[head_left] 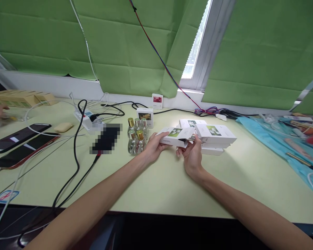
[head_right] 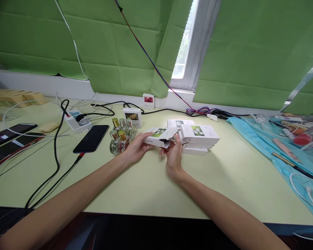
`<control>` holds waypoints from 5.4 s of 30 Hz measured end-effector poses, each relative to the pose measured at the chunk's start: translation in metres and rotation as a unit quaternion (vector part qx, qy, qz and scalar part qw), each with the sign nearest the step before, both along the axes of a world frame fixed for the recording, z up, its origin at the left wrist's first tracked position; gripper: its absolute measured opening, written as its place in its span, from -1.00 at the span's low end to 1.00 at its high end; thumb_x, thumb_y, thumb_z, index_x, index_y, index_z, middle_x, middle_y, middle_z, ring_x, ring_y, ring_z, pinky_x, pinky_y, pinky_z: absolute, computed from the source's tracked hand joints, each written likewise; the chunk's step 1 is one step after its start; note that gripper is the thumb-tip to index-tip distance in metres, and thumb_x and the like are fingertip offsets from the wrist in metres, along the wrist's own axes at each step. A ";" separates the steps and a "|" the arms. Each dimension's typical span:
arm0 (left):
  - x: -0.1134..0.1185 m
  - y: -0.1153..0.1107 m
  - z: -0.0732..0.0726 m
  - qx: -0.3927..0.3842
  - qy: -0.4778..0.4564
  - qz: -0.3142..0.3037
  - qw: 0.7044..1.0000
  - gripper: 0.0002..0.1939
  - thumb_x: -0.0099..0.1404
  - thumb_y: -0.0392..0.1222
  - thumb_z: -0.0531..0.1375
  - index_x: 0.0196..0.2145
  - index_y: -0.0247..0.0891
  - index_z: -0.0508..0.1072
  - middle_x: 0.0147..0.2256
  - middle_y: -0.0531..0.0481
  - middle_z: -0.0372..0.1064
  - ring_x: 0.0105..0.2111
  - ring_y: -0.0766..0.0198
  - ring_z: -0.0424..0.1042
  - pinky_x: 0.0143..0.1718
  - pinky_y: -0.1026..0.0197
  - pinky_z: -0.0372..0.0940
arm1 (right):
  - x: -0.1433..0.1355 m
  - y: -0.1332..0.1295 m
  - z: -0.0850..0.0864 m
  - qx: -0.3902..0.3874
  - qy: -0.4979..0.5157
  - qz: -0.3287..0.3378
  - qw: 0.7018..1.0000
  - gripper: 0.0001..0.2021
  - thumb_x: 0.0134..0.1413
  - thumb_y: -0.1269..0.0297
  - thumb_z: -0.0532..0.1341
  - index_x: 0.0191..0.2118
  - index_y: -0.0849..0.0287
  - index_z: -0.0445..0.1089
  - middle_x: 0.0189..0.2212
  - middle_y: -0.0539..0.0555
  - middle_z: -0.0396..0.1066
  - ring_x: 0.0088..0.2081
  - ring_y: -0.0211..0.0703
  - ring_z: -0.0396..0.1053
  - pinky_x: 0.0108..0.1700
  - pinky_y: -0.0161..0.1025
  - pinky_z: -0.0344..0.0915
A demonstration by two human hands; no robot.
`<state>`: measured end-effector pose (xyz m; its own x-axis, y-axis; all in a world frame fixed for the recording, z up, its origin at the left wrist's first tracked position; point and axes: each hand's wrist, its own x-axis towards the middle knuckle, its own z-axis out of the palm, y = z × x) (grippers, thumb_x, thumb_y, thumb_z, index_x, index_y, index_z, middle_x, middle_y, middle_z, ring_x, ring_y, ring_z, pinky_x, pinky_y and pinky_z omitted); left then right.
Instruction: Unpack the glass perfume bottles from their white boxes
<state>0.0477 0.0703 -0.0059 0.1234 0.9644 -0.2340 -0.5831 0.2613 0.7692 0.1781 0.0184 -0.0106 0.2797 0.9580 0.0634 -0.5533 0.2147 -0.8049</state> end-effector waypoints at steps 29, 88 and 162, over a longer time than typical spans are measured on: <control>0.003 -0.008 0.001 -0.005 -0.011 -0.055 0.998 -0.69 0.17 -0.33 0.38 -0.12 -0.30 0.46 -0.08 -0.22 0.53 -0.20 0.09 0.57 -0.33 0.07 0.60 | 0.006 0.007 0.000 -0.036 -0.004 0.009 0.999 -0.59 0.20 -0.19 0.09 -0.23 0.09 0.31 -0.53 -0.10 0.34 -0.71 -0.34 0.08 -0.70 -0.30 0.10; 0.003 -0.011 0.005 0.009 0.005 -0.055 0.998 -0.73 0.21 -0.36 0.31 -0.13 -0.34 0.41 -0.19 -0.17 0.52 -0.32 0.18 0.54 -0.48 0.21 0.55 | 0.004 0.007 -0.002 -0.033 -0.032 -0.032 0.998 -0.66 0.35 -0.04 0.01 -0.26 0.11 0.30 -0.59 -0.06 0.36 -0.76 -0.32 0.05 -0.75 -0.30 0.09; 0.000 -0.012 0.008 -0.038 -0.039 -0.069 0.996 -0.88 0.26 -0.36 0.28 -0.22 -0.40 0.50 -0.26 -0.17 0.54 -0.35 0.21 0.55 -0.46 0.26 0.50 | 0.003 0.003 0.007 -0.012 -0.018 -0.006 1.000 -0.50 0.10 -0.30 0.24 -0.42 0.08 0.25 -0.61 -0.12 0.13 -0.58 -0.26 0.14 -0.64 -0.31 0.10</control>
